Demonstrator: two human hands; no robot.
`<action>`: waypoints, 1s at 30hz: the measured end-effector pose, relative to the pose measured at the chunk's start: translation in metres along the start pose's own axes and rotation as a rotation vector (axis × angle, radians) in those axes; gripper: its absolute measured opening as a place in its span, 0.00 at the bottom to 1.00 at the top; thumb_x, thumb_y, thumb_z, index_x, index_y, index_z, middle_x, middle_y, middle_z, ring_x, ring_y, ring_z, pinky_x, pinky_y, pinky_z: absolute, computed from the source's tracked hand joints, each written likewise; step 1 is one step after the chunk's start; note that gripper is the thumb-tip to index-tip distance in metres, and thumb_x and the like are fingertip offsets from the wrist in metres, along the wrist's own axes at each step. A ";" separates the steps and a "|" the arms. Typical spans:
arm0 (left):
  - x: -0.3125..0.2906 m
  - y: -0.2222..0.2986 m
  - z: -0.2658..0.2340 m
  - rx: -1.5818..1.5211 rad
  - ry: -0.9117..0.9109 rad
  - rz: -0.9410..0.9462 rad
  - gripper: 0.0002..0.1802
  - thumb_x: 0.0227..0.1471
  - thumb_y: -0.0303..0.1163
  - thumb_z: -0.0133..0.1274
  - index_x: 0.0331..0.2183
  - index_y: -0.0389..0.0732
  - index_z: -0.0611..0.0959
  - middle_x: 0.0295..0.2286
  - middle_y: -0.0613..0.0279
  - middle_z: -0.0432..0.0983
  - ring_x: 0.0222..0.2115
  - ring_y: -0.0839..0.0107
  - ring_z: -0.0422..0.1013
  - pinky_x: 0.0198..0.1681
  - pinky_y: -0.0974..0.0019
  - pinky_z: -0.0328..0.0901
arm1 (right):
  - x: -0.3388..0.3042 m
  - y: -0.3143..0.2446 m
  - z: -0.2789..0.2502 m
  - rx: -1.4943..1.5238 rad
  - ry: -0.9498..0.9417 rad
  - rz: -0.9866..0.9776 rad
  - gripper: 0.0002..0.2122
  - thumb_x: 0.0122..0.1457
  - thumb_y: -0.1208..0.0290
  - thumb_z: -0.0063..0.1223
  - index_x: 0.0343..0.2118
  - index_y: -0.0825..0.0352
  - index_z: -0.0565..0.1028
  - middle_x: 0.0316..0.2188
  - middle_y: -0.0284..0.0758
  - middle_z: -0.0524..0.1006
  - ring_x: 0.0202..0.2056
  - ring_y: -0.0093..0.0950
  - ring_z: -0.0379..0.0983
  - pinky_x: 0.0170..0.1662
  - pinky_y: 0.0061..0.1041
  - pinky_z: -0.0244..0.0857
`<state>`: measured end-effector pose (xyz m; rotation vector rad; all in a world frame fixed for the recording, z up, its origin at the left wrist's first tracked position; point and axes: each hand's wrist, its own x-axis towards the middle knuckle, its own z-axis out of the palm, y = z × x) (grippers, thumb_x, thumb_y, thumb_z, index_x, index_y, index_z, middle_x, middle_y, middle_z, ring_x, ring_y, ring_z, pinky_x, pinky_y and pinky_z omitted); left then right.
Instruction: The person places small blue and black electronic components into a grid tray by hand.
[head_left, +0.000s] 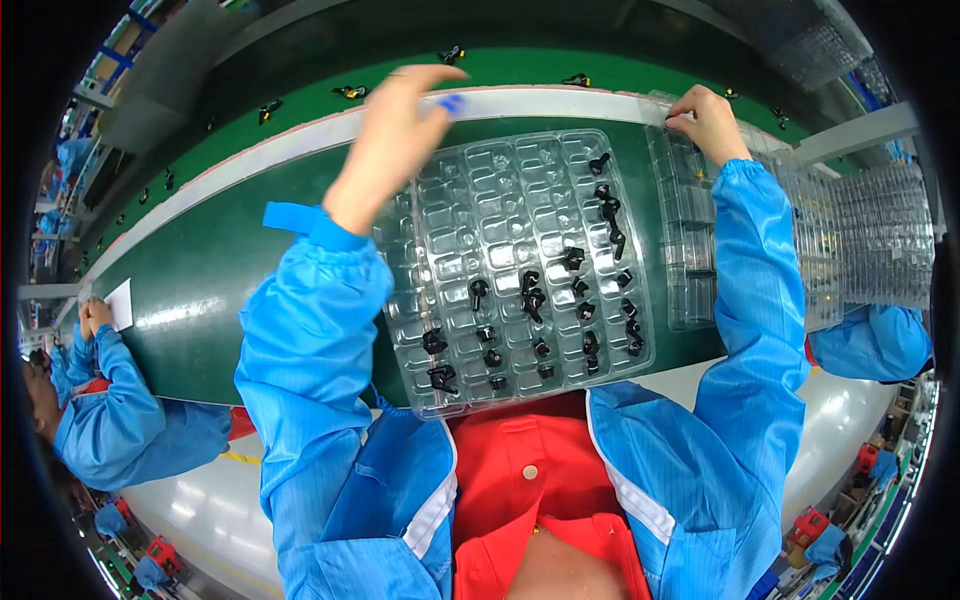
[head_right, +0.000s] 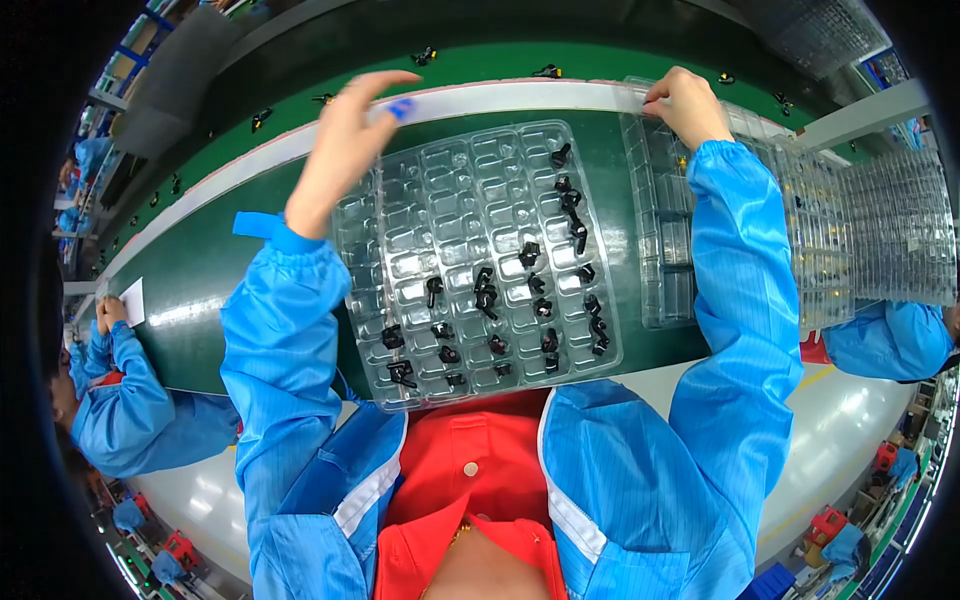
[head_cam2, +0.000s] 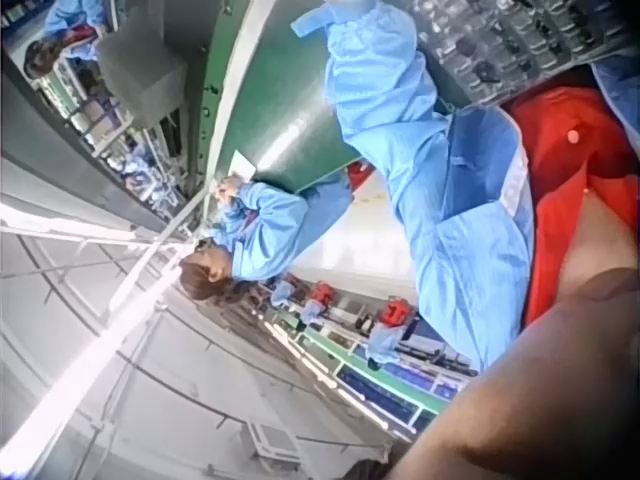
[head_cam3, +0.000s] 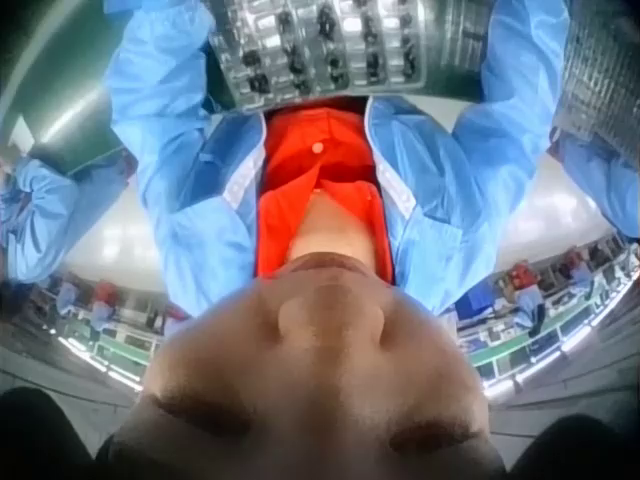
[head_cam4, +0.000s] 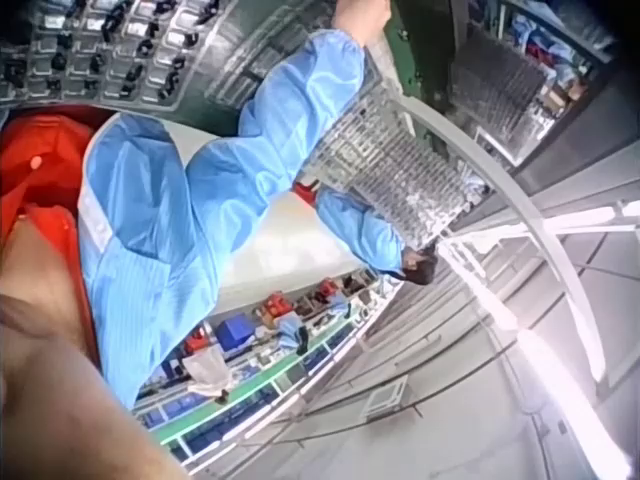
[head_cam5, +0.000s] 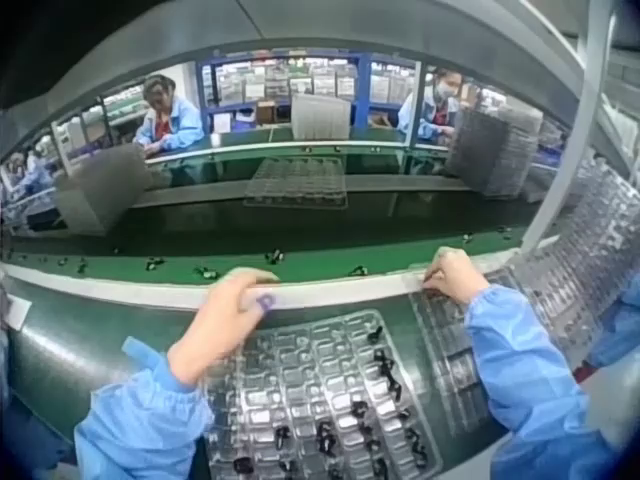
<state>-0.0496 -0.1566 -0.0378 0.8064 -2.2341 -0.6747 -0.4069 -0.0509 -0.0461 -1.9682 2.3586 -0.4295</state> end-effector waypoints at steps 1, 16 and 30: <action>-0.001 0.022 0.009 -0.041 -0.088 0.025 0.14 0.42 0.29 0.51 0.35 0.38 0.77 0.35 0.50 0.72 0.40 0.56 0.67 0.44 0.61 0.60 | 0.003 0.004 0.006 -0.054 0.026 -0.061 0.07 0.40 0.74 0.59 0.26 0.66 0.78 0.26 0.38 0.75 0.33 0.37 0.71 0.35 0.31 0.65; -0.052 0.086 0.042 0.013 -0.566 0.221 0.12 0.32 0.24 0.55 0.27 0.35 0.76 0.29 0.55 0.70 0.35 0.57 0.66 0.38 0.60 0.63 | -0.067 -0.124 -0.055 1.219 -0.110 0.123 0.15 0.53 0.76 0.48 0.44 0.71 0.64 0.24 0.34 0.74 0.22 0.16 0.69 0.21 0.10 0.60; -0.059 0.073 0.034 -0.174 -0.511 0.298 0.10 0.36 0.24 0.52 0.29 0.36 0.76 0.28 0.53 0.72 0.33 0.56 0.69 0.37 0.58 0.63 | -0.097 -0.187 -0.037 1.285 -0.013 -0.069 0.08 0.48 0.82 0.51 0.33 0.75 0.75 0.30 0.41 0.75 0.29 0.26 0.73 0.31 0.16 0.66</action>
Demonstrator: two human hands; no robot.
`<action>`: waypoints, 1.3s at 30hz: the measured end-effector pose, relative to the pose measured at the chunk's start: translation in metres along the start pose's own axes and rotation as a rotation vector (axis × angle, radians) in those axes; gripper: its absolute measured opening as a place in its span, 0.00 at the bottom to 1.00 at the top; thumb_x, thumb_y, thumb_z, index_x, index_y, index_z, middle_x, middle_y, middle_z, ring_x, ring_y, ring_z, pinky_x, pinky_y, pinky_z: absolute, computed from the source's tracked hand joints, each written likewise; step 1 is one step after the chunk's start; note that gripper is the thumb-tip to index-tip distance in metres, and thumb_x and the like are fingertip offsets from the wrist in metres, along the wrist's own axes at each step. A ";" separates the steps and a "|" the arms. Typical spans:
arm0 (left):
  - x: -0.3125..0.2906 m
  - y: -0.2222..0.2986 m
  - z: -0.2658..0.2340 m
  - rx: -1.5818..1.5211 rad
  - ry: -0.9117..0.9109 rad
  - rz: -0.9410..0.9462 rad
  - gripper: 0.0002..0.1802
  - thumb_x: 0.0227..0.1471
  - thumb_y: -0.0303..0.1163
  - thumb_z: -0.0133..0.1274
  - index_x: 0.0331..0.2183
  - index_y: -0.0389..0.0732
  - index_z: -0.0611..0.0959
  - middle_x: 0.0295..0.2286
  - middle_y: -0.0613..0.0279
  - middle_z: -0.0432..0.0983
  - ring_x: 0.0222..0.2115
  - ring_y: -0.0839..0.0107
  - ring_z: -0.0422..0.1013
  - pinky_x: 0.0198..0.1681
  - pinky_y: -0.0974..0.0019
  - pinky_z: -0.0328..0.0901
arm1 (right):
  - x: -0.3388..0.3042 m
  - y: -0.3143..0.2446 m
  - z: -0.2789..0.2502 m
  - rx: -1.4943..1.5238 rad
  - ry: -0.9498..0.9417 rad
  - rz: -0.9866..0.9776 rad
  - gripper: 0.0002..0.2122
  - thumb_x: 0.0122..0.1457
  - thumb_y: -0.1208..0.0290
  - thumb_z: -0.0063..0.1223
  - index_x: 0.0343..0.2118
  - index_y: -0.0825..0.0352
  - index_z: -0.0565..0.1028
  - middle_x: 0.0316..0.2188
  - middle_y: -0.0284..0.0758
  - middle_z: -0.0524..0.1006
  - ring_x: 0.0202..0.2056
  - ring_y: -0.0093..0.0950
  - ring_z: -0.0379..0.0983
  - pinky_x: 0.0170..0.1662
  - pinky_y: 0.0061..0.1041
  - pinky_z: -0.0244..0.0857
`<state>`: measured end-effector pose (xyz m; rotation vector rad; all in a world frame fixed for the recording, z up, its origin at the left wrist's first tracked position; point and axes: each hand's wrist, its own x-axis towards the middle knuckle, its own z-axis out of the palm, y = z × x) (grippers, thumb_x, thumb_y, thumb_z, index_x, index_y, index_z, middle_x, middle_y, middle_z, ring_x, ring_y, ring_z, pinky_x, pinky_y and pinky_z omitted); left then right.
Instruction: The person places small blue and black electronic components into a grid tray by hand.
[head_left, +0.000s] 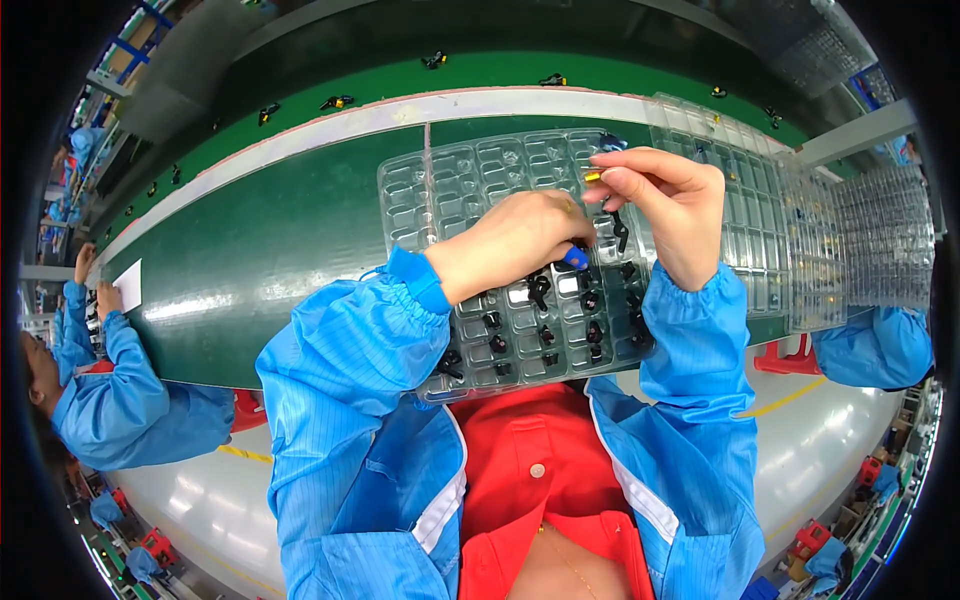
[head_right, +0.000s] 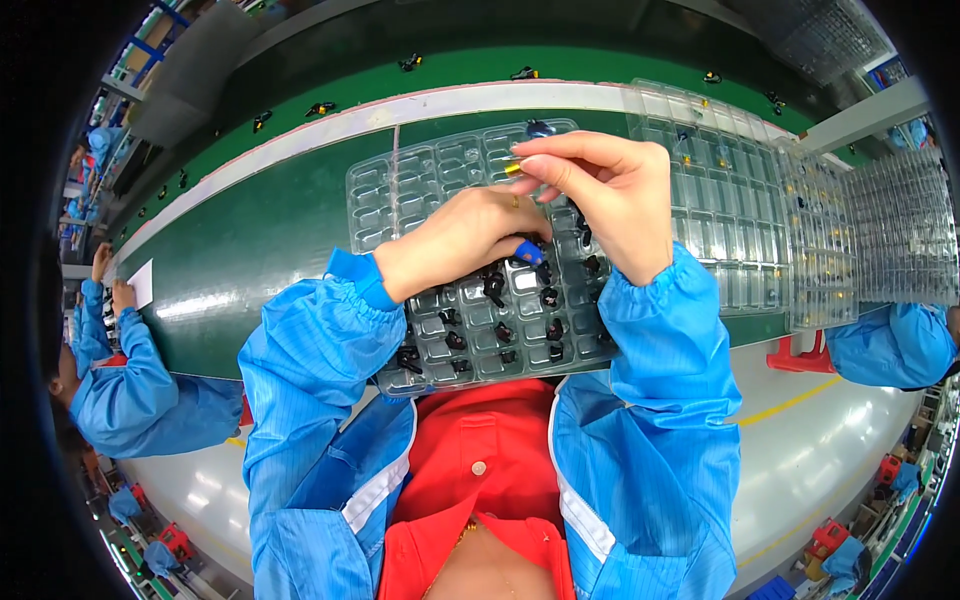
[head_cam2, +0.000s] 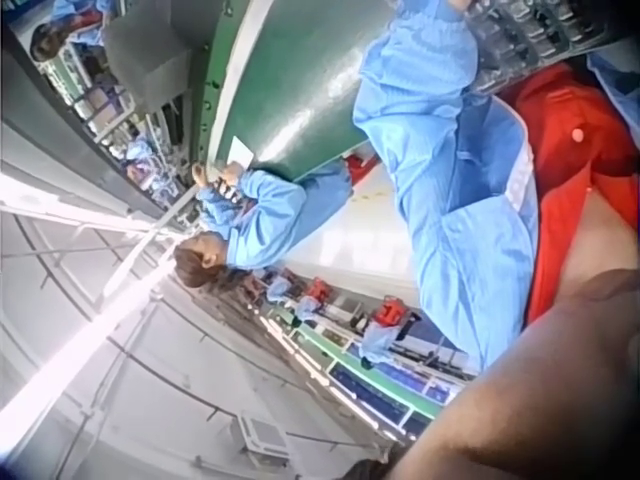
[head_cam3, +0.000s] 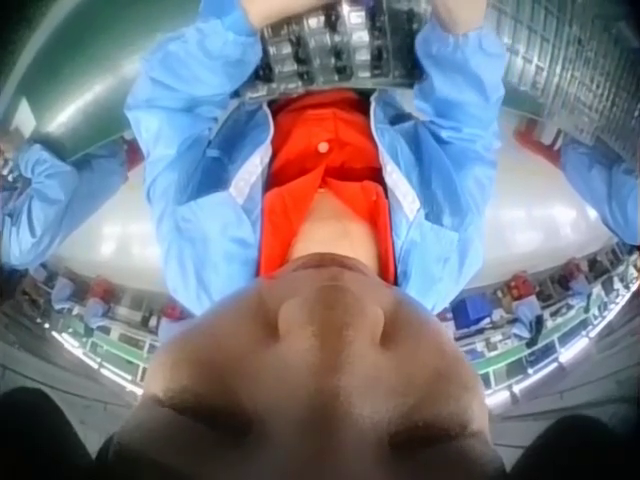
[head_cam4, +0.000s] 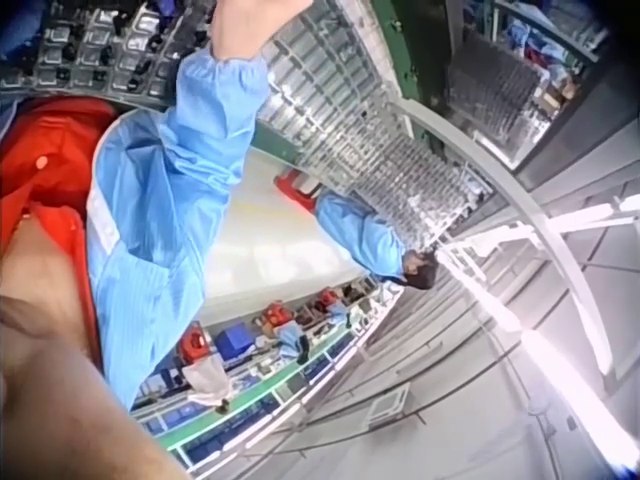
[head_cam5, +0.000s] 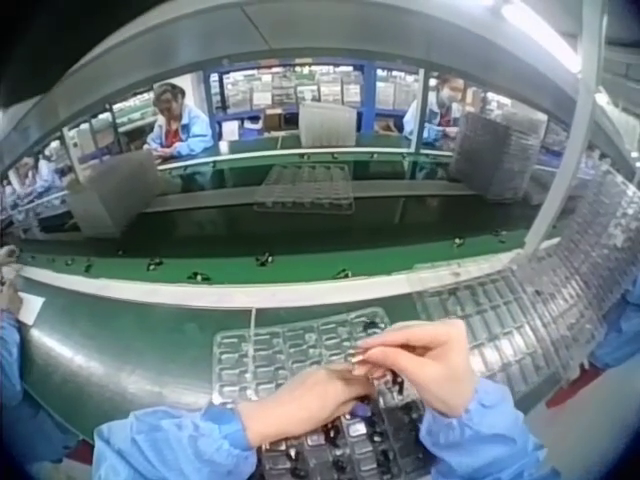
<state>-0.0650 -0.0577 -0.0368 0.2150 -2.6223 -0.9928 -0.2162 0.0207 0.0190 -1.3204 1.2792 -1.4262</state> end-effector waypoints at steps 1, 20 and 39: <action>0.001 -0.002 -0.001 -0.038 -0.039 0.020 0.10 0.36 0.23 0.52 0.29 0.36 0.77 0.28 0.53 0.73 0.33 0.56 0.69 0.37 0.59 0.63 | -0.001 0.003 0.000 -0.081 0.031 -0.046 0.07 0.48 0.82 0.51 0.31 0.74 0.76 0.29 0.39 0.74 0.28 0.25 0.73 0.30 0.15 0.65; -0.011 0.009 -0.019 -0.433 0.214 -0.354 0.07 0.53 0.27 0.42 0.35 0.35 0.69 0.28 0.62 0.69 0.30 0.76 0.67 0.34 0.72 0.63 | -0.006 0.023 0.002 0.142 0.105 0.035 0.07 0.52 0.80 0.47 0.33 0.76 0.74 0.28 0.39 0.75 0.30 0.27 0.73 0.31 0.19 0.67; -0.035 0.001 -0.009 -1.053 0.576 -0.461 0.16 0.54 0.39 0.43 0.39 0.36 0.71 0.27 0.63 0.70 0.29 0.77 0.68 0.27 0.79 0.61 | -0.012 0.025 0.023 -0.529 -0.052 -0.391 0.06 0.43 0.86 0.52 0.27 0.72 0.75 0.26 0.39 0.76 0.30 0.32 0.74 0.33 0.22 0.68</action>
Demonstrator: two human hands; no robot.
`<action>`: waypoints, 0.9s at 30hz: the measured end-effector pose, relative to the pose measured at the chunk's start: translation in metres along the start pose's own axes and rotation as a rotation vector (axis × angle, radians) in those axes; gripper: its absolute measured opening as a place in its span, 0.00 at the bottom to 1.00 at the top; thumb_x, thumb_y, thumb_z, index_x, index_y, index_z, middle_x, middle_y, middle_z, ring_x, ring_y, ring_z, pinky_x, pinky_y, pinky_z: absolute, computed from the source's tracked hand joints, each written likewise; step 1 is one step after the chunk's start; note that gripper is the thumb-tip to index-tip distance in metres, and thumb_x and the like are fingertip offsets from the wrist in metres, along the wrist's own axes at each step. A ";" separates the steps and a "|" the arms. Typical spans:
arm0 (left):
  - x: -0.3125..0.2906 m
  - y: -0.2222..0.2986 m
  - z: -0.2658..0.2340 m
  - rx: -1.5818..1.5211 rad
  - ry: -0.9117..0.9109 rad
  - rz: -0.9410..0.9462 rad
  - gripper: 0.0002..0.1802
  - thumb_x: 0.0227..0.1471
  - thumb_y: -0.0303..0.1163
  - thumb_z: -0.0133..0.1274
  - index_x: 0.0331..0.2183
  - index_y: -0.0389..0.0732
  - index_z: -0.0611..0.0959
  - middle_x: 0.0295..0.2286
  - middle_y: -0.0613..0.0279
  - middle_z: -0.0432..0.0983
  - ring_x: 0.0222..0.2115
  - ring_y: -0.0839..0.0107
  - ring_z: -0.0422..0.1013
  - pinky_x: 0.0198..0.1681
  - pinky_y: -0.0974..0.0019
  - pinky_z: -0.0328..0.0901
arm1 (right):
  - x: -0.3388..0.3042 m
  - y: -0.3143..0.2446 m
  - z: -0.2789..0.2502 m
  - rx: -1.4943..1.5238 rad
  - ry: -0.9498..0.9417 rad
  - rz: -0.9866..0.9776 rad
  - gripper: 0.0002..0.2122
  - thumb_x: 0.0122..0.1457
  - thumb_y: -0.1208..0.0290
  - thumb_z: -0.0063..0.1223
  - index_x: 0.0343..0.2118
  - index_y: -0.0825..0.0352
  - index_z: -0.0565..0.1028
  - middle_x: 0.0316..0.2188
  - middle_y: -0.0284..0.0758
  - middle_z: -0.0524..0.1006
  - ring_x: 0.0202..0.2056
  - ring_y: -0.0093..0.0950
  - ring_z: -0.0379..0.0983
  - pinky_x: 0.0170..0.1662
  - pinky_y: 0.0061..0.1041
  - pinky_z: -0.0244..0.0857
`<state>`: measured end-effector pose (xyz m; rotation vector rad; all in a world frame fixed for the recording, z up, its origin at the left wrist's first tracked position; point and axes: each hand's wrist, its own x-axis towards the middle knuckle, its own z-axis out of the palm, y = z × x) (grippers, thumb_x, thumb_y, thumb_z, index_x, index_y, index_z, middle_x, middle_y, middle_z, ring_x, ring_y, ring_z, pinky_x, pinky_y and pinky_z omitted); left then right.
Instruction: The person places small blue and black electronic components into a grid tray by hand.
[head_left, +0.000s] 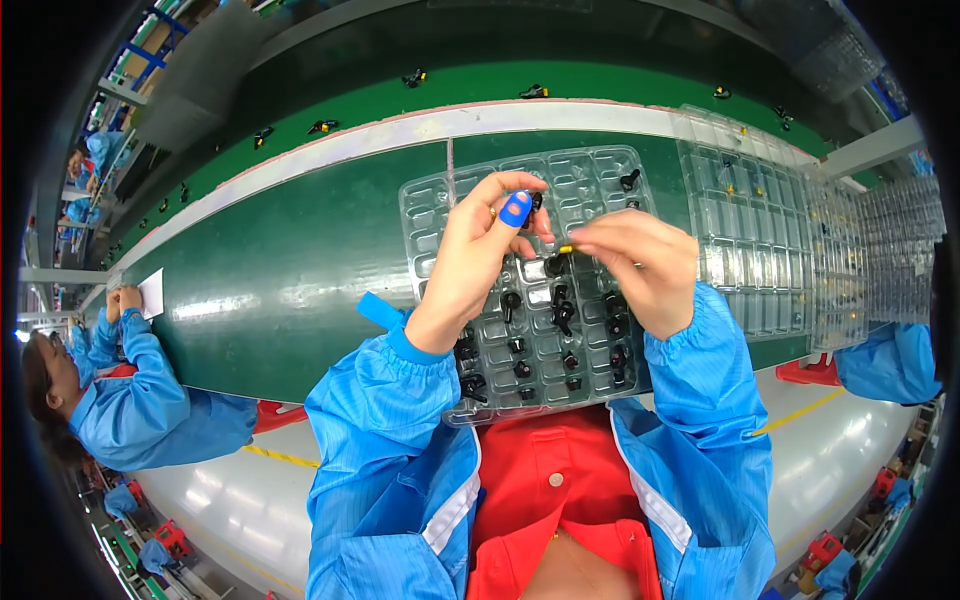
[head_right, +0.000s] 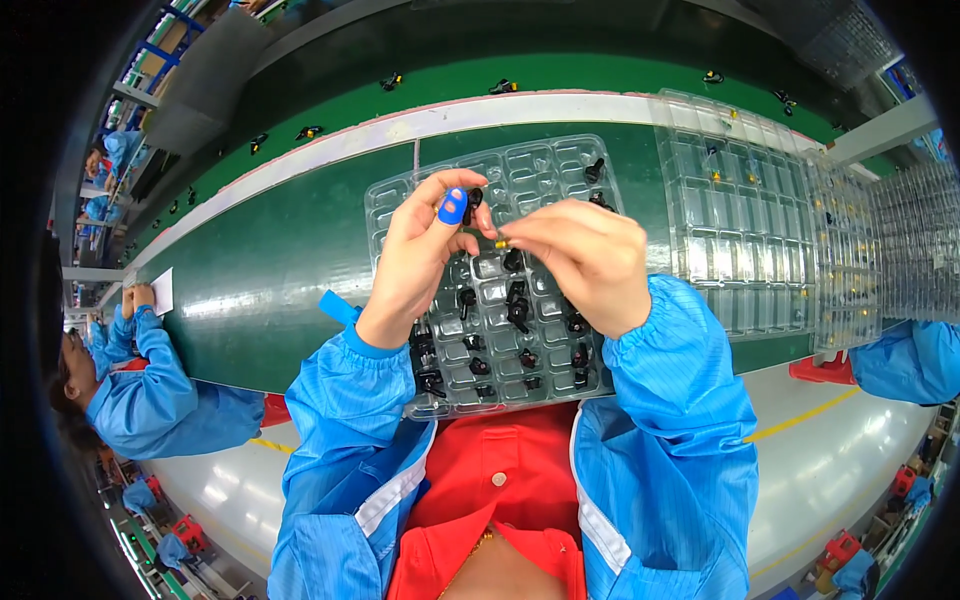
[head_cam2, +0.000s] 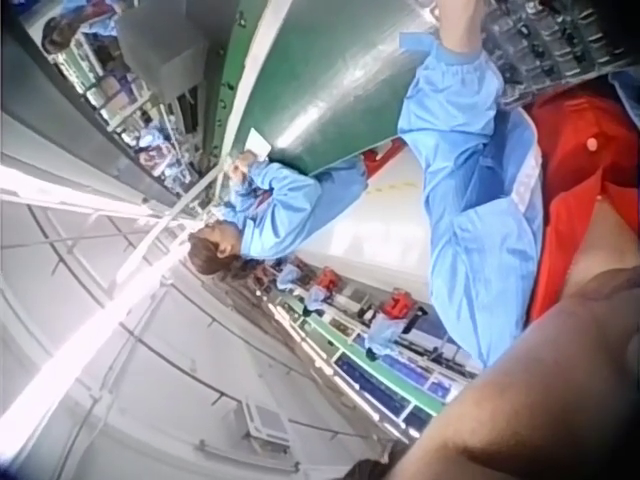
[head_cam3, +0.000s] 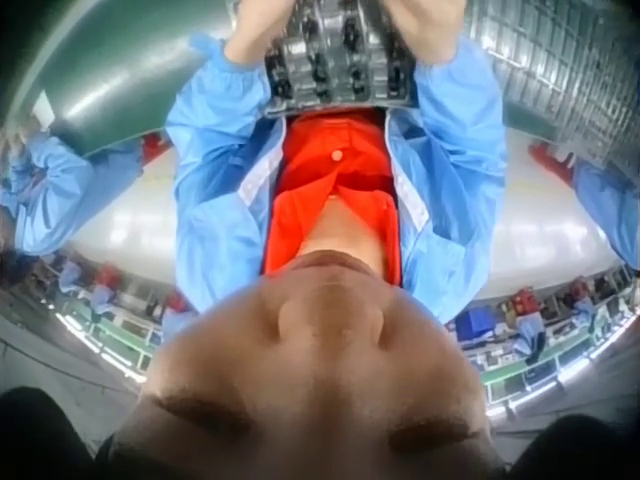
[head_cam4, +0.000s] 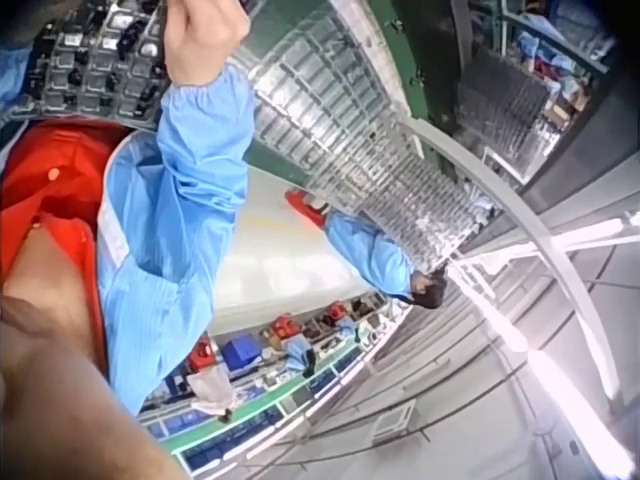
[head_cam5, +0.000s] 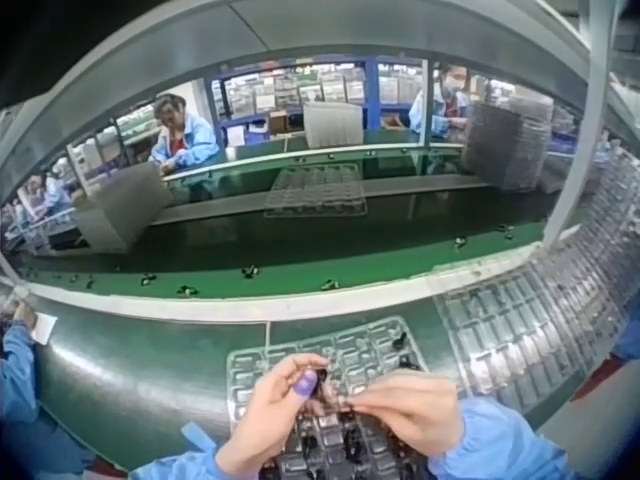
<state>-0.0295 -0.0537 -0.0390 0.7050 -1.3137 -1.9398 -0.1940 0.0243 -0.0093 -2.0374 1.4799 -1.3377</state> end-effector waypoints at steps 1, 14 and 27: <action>0.000 0.001 0.002 -0.003 -0.005 -0.003 0.16 0.54 0.39 0.43 0.39 0.36 0.71 0.27 0.63 0.70 0.29 0.77 0.68 0.27 0.79 0.61 | -0.002 0.002 0.001 0.035 0.074 0.017 0.07 0.41 0.86 0.54 0.27 0.73 0.76 0.24 0.39 0.76 0.28 0.31 0.74 0.31 0.22 0.67; -0.003 0.002 0.009 -0.024 -0.049 -0.012 0.15 0.51 0.36 0.49 0.38 0.36 0.73 0.31 0.62 0.72 0.31 0.78 0.68 0.27 0.78 0.62 | -0.003 0.003 0.001 0.132 0.133 0.026 0.07 0.37 0.83 0.59 0.23 0.69 0.76 0.23 0.36 0.75 0.27 0.29 0.73 0.28 0.21 0.67; -0.006 -0.003 0.010 -0.138 -0.210 -0.139 0.16 0.45 0.35 0.55 0.34 0.33 0.77 0.29 0.60 0.74 0.27 0.79 0.69 0.28 0.79 0.63 | -0.002 0.003 0.002 0.265 0.097 0.180 0.12 0.36 0.80 0.62 0.28 0.69 0.77 0.27 0.35 0.73 0.28 0.24 0.70 0.28 0.20 0.65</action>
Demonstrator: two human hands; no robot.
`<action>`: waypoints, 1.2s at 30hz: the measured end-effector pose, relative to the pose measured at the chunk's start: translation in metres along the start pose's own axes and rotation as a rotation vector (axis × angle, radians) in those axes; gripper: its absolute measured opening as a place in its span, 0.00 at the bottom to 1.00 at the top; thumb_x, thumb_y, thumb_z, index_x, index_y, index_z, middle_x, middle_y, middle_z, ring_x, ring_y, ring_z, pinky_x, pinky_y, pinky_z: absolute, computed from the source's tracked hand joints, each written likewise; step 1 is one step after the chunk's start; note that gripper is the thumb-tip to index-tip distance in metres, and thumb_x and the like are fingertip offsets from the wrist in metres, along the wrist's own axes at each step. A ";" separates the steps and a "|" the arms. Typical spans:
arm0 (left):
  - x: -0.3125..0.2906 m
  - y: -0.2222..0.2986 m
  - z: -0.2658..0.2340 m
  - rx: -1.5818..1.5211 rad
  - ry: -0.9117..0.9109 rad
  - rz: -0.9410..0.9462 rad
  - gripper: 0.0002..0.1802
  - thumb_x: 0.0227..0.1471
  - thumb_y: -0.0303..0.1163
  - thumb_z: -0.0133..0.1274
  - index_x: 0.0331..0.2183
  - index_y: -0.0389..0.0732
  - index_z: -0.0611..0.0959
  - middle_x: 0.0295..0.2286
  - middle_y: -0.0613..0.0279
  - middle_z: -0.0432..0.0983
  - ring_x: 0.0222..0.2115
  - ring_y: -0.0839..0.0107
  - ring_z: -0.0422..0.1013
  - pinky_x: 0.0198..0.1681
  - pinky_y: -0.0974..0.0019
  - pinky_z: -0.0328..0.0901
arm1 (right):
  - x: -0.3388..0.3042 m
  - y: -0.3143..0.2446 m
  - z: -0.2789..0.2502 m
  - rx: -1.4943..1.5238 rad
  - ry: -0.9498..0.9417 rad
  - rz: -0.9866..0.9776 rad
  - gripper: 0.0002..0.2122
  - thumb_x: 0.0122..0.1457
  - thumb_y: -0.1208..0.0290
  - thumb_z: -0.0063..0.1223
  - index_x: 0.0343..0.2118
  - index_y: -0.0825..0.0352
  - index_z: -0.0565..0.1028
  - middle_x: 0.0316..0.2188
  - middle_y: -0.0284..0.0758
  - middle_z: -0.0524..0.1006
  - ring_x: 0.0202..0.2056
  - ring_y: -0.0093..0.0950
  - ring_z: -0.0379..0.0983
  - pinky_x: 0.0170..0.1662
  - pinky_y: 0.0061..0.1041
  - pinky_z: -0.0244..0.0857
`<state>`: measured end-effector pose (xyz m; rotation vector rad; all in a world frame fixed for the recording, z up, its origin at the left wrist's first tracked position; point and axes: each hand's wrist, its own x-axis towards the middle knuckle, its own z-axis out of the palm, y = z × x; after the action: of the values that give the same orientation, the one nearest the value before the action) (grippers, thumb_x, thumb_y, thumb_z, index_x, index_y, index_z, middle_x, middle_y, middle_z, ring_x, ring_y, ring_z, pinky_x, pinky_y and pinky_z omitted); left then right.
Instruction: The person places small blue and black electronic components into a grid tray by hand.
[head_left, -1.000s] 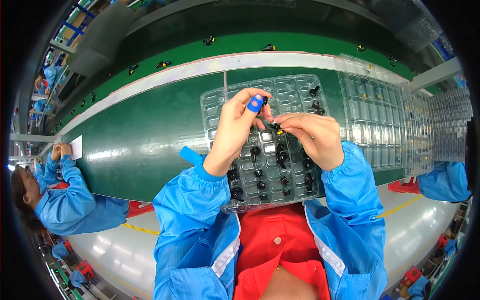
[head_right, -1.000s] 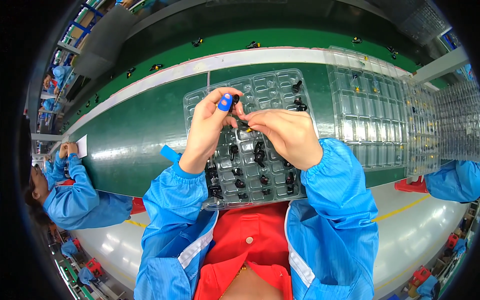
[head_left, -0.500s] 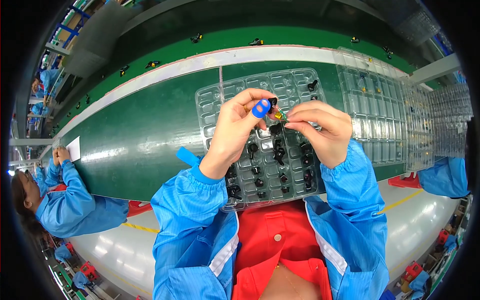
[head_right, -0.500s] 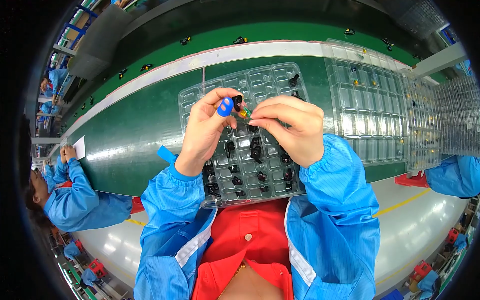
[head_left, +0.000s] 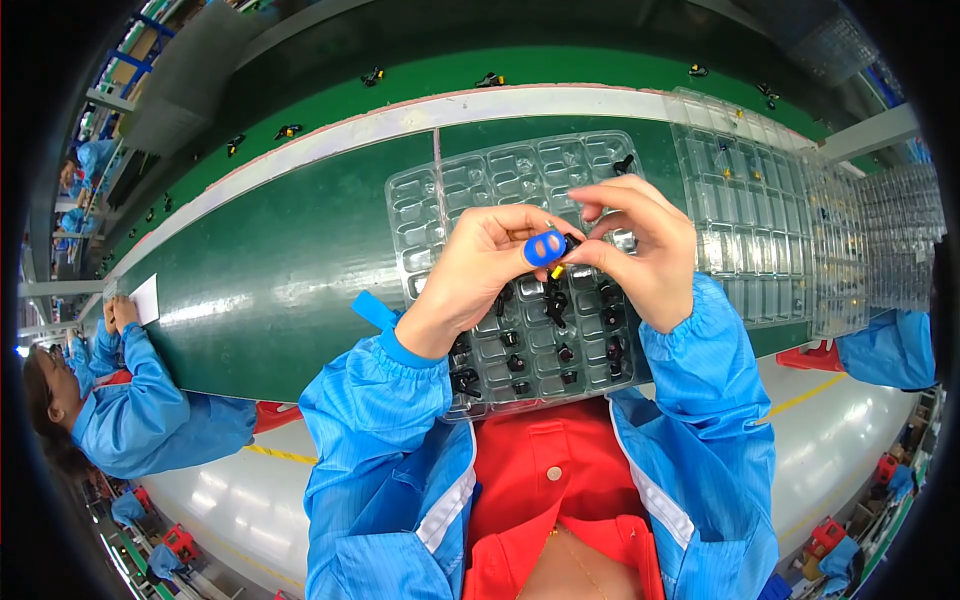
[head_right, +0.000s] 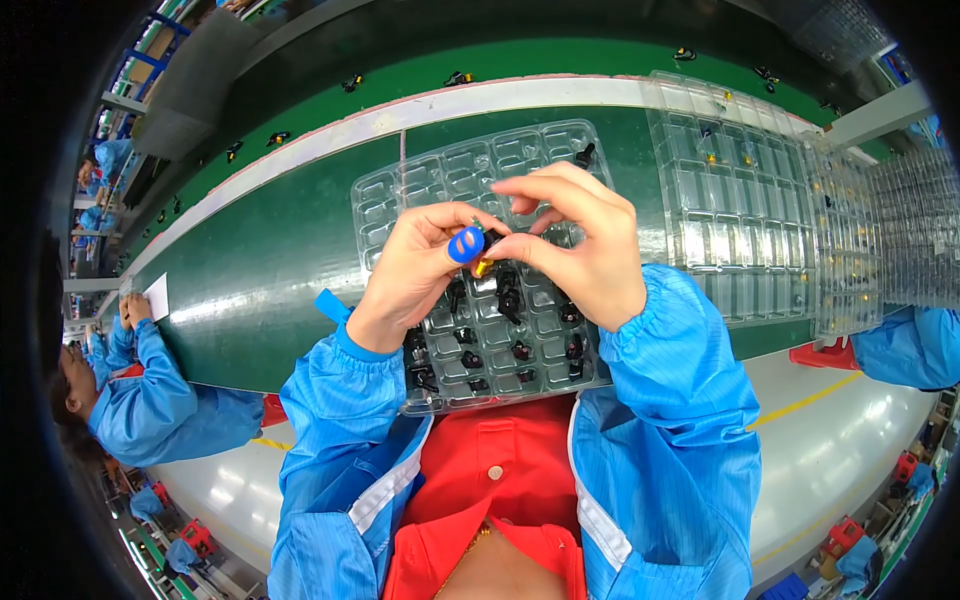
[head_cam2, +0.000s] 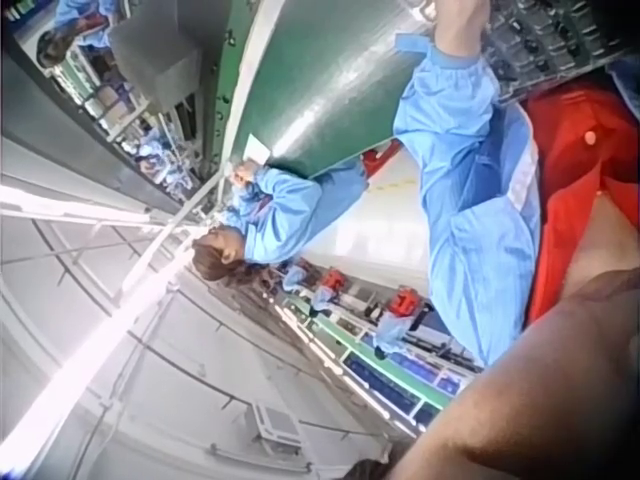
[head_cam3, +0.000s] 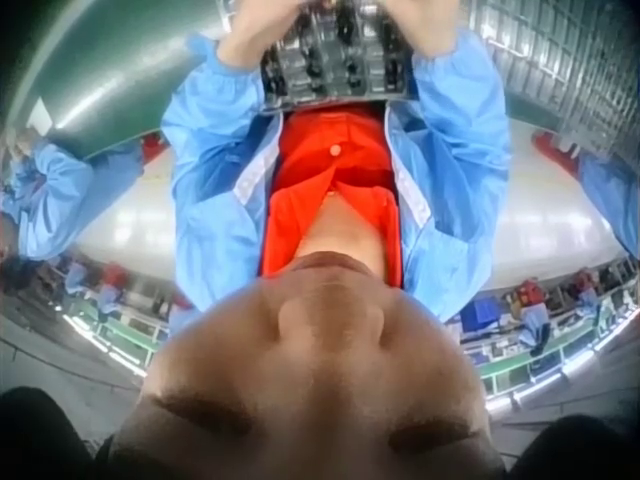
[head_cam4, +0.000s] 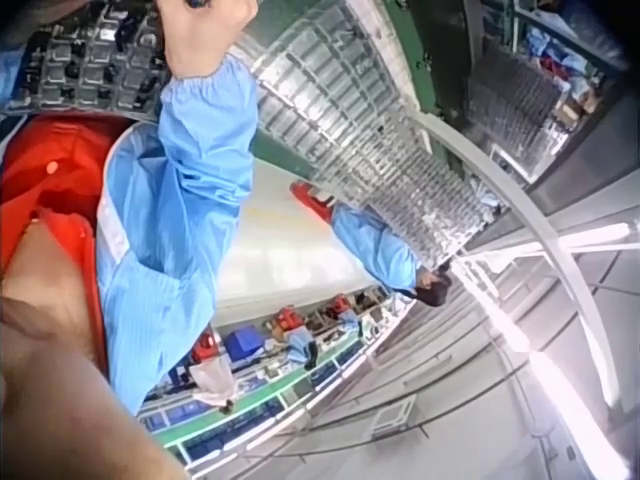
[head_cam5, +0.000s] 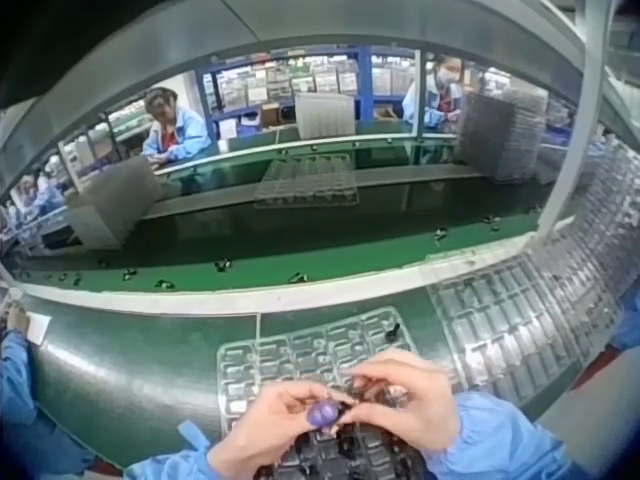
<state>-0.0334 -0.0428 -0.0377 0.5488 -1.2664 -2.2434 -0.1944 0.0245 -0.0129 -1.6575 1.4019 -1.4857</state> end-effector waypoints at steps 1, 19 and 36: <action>0.000 0.001 -0.001 -0.001 0.000 -0.001 0.16 0.45 0.35 0.55 0.34 0.33 0.77 0.29 0.60 0.74 0.27 0.79 0.69 0.28 0.79 0.63 | 0.001 0.000 0.000 0.047 -0.032 0.104 0.13 0.37 0.79 0.62 0.31 0.68 0.77 0.28 0.35 0.73 0.29 0.23 0.70 0.28 0.20 0.65; 0.000 0.018 -0.001 0.201 -0.063 -0.271 0.10 0.36 0.26 0.60 0.25 0.32 0.80 0.23 0.59 0.76 0.22 0.80 0.70 0.25 0.79 0.64 | 0.002 0.003 -0.014 0.051 -0.346 -0.060 0.10 0.37 0.81 0.61 0.27 0.69 0.76 0.25 0.33 0.73 0.25 0.23 0.69 0.28 0.19 0.63; 0.002 0.003 0.011 0.111 0.031 -0.019 0.11 0.48 0.31 0.51 0.33 0.33 0.75 0.31 0.66 0.69 0.32 0.79 0.64 0.33 0.74 0.61 | 0.002 0.005 -0.014 0.064 -0.142 -0.016 0.03 0.45 0.85 0.53 0.24 0.75 0.73 0.28 0.38 0.71 0.27 0.23 0.69 0.30 0.17 0.65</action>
<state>-0.0407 -0.0376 -0.0299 0.6367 -1.3814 -2.1815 -0.2097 0.0245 -0.0126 -1.7022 1.2561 -1.3778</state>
